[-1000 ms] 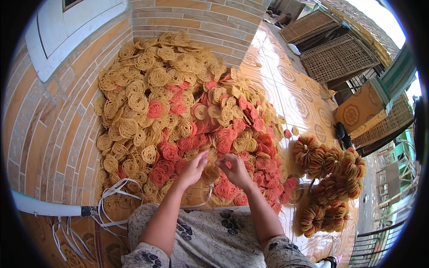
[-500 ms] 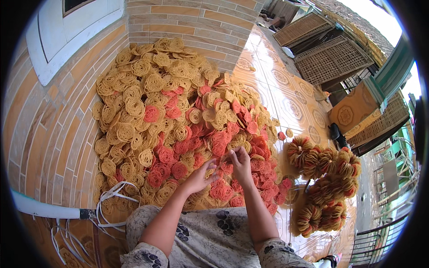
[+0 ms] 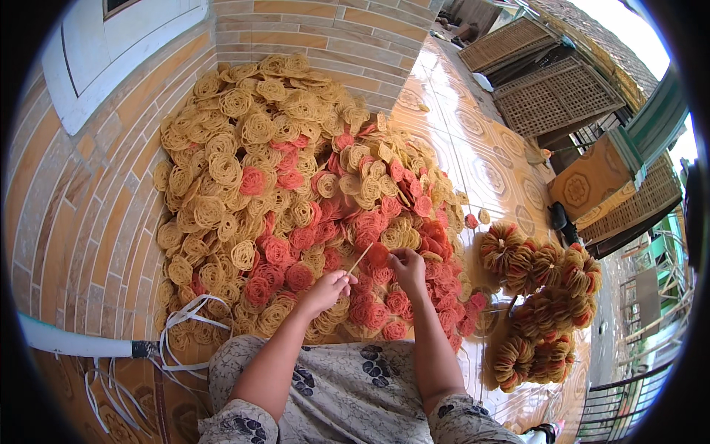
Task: The person sits on a tiled floor and threads yellow and red coiled spirals onto a white string. They pick spirals from a large pile, slide them onto the string one by one, and occasionally adjust the growing strand. The finished strand is held in the hands as more spirals are added.
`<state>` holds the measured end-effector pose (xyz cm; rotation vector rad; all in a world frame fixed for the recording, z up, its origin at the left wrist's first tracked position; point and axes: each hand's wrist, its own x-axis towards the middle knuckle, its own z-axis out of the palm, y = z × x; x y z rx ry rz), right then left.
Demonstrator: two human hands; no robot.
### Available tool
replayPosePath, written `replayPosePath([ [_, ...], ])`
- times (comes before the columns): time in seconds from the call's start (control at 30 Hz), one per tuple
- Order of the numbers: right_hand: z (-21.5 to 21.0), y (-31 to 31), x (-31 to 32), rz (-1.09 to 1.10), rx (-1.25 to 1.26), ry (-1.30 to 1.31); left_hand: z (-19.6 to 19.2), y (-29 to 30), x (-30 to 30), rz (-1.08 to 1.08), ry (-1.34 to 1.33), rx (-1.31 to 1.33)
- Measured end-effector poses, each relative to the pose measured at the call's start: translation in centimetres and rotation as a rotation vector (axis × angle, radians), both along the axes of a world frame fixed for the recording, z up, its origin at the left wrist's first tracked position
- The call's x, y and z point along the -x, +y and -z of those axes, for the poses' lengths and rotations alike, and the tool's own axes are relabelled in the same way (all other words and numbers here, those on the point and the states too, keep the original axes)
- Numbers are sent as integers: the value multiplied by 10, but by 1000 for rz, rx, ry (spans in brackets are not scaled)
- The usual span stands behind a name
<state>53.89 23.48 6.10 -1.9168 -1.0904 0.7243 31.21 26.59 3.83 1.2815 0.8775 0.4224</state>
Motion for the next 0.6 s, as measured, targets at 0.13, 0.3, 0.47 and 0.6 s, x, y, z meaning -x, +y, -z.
replayPosePath([
  [0.13, -1, 2, 1, -3, -93, 331, -11, -2, -1, 91, 66, -21],
  [0.3, -3, 0, 2, -35, -152, 541, -18, -2, -1, 99, 99, -51],
  [0.47, -9, 0, 3, -70, -159, 551, -18, -2, -1, 109, 107, -62],
  [0.6, -10, 0, 4, -127, -198, 560, -13, -1, -3, 105, 8, -1],
])
